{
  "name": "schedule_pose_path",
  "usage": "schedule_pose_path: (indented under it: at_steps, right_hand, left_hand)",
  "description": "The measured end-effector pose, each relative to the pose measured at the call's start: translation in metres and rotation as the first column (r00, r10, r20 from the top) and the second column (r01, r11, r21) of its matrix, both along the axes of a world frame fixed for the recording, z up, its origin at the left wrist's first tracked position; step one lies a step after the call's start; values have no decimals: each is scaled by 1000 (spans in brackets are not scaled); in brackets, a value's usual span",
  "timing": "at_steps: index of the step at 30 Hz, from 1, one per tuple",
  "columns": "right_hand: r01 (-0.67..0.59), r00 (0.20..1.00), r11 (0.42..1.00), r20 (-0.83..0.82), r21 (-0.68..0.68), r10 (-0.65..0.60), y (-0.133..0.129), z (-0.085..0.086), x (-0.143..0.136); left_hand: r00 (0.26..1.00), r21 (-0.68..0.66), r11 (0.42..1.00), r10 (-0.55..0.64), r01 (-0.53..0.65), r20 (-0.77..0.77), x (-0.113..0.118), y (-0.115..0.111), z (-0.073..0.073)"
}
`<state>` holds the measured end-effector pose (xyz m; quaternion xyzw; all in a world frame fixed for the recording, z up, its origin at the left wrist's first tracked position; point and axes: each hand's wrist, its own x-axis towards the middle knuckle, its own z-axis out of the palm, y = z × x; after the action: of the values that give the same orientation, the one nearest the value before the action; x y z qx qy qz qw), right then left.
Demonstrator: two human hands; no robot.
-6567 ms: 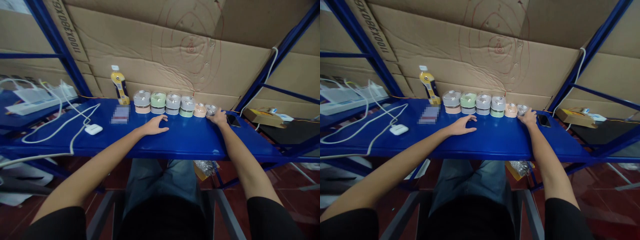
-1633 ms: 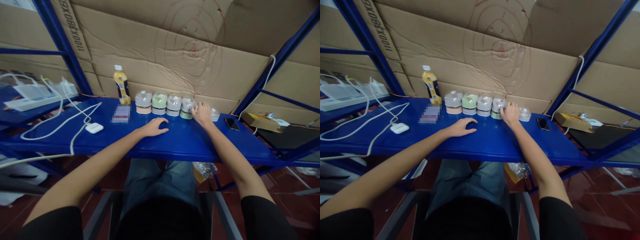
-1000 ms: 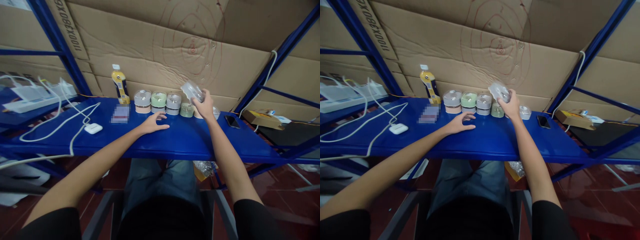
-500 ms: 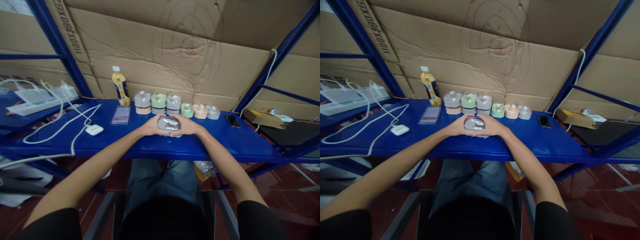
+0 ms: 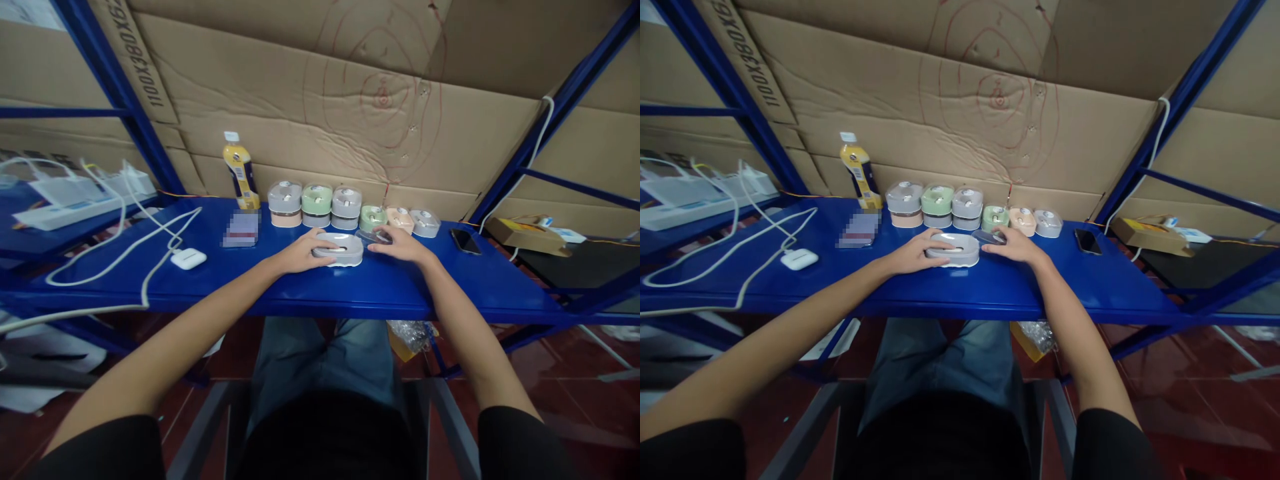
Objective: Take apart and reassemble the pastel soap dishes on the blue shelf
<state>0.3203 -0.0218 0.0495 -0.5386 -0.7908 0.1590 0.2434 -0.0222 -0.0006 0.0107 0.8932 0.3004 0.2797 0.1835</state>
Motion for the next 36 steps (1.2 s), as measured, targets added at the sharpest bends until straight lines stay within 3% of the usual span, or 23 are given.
schedule_pose_path:
  at_steps: [7,13,18,22,28,33,36]
  right_hand:
    - [66,998,998,-4,-18,-66,3,-3,11]
    - [18,997,998,73,-61,-13,8,-8,15]
    - [-6,997,999,83,-46,10,12,-13,16]
    - [-9,999,1000,-35,3,10,11,-15,13]
    - [-46,964,967,-242,250,108,1,-7,-4]
    - [-264,938,923,-147,281,313,-1,-5,-38]
    - [-350,927,898,-40,266,373,4,-6,-61]
  left_hand:
    - [997,-7,997,72,-72,28,-12,9,2]
    - [965,11,965,263,-263,17,-43,30,-2]
    - [954,10,954,301,-301,-10,-50,36,-4]
    - [963,33,963,265,-267,56,-42,27,-1]
    - [987,41,991,123,-128,99,-10,4,2]
    - [989,-49,993,115,-110,96,5,2,-4]
    - [987,-66,994,91,-83,131,7,5,-7]
